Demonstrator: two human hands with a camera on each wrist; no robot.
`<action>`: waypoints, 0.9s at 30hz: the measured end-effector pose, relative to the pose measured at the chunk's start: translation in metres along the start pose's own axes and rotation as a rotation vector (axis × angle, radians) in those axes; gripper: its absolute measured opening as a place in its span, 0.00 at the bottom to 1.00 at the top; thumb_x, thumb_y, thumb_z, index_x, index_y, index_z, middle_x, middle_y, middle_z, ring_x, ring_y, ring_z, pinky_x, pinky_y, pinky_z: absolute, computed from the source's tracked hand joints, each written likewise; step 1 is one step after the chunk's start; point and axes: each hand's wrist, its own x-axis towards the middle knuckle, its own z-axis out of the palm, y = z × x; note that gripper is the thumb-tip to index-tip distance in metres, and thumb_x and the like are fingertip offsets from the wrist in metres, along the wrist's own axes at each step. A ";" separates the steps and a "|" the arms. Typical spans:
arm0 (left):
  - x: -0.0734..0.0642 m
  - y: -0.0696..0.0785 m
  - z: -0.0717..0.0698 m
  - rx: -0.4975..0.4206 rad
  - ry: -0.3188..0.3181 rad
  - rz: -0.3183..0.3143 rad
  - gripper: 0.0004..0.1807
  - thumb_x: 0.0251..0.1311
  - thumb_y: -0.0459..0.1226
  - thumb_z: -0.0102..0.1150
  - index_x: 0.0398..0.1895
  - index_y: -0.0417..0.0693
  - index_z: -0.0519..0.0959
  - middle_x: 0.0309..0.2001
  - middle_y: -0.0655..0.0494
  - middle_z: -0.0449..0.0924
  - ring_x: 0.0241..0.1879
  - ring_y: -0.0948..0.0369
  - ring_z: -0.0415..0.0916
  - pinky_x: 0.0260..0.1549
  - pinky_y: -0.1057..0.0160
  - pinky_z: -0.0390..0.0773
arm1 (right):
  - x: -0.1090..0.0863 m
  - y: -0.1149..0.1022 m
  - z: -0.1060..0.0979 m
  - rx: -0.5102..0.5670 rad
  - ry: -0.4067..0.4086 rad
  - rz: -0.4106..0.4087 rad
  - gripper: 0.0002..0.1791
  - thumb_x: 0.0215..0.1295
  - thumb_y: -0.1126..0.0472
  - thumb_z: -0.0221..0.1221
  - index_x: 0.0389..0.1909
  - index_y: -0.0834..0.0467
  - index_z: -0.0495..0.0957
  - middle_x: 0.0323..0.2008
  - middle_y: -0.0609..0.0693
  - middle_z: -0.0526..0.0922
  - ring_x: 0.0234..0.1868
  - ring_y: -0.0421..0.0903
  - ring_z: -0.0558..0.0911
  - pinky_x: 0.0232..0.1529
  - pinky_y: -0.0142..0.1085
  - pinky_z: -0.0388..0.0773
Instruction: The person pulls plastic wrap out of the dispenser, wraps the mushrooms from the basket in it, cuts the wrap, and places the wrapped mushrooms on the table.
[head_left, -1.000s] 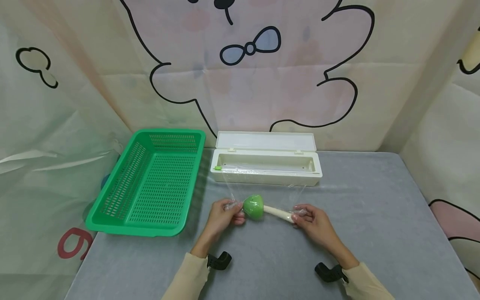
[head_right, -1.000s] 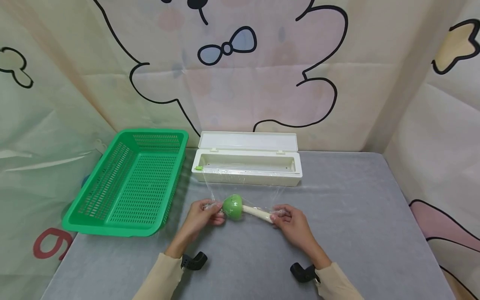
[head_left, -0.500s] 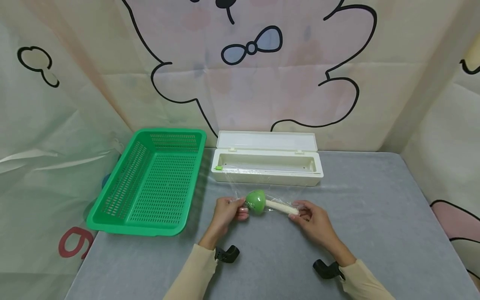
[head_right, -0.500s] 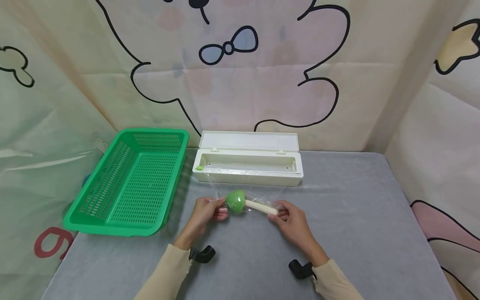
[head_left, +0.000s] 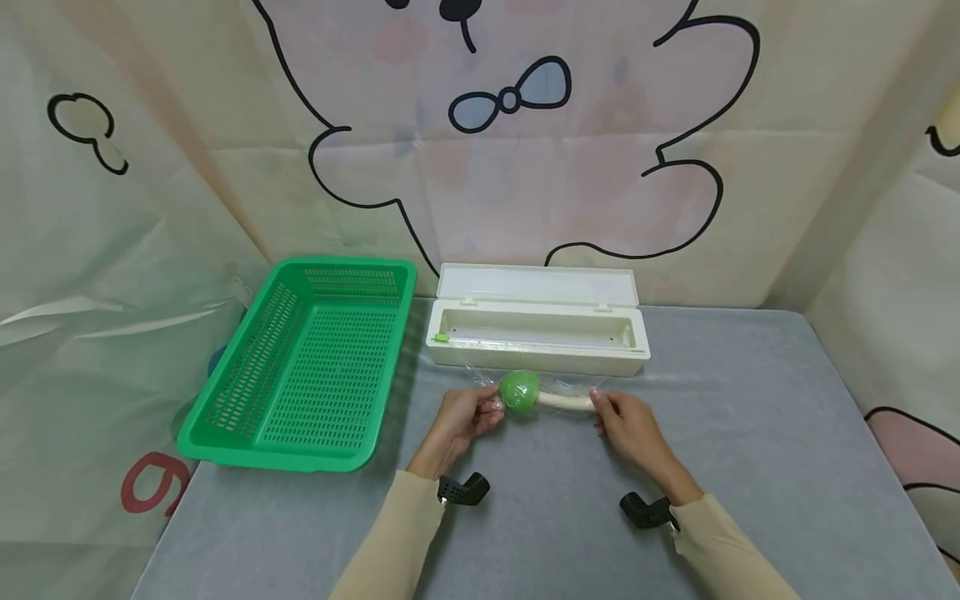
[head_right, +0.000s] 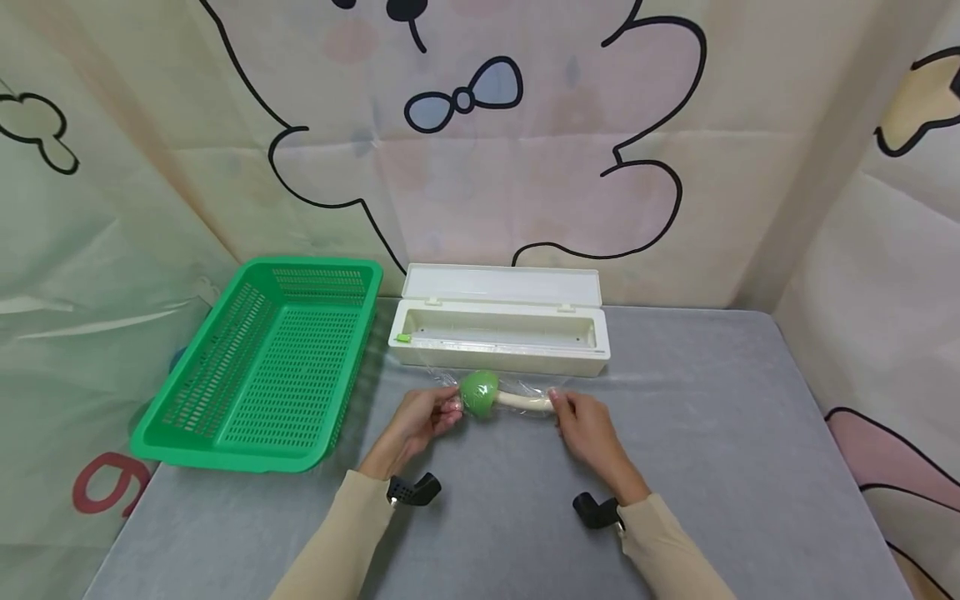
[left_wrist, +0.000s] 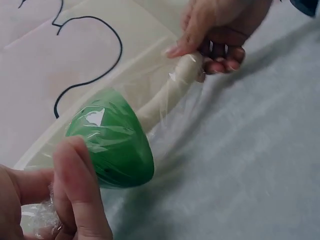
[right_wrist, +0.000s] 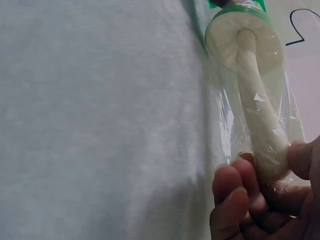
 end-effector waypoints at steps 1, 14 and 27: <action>0.001 0.001 0.001 -0.010 -0.006 -0.001 0.09 0.68 0.34 0.61 0.30 0.38 0.82 0.18 0.56 0.79 0.17 0.66 0.80 0.21 0.72 0.81 | 0.001 -0.001 -0.001 -0.013 0.005 -0.002 0.26 0.82 0.51 0.48 0.26 0.62 0.78 0.19 0.49 0.77 0.22 0.43 0.75 0.31 0.37 0.72; 0.016 0.000 0.004 -0.044 0.033 -0.030 0.10 0.66 0.32 0.62 0.25 0.42 0.81 0.16 0.58 0.77 0.14 0.68 0.76 0.16 0.74 0.77 | 0.016 -0.001 0.001 -0.135 -0.054 0.051 0.31 0.83 0.48 0.43 0.20 0.59 0.77 0.15 0.47 0.73 0.18 0.44 0.71 0.26 0.39 0.70; 0.024 0.004 0.008 -0.024 0.106 0.014 0.10 0.65 0.31 0.62 0.25 0.40 0.81 0.15 0.57 0.77 0.13 0.69 0.76 0.14 0.74 0.76 | 0.029 -0.005 0.004 -0.272 -0.148 0.063 0.30 0.82 0.50 0.43 0.18 0.56 0.75 0.18 0.50 0.75 0.21 0.48 0.73 0.31 0.47 0.74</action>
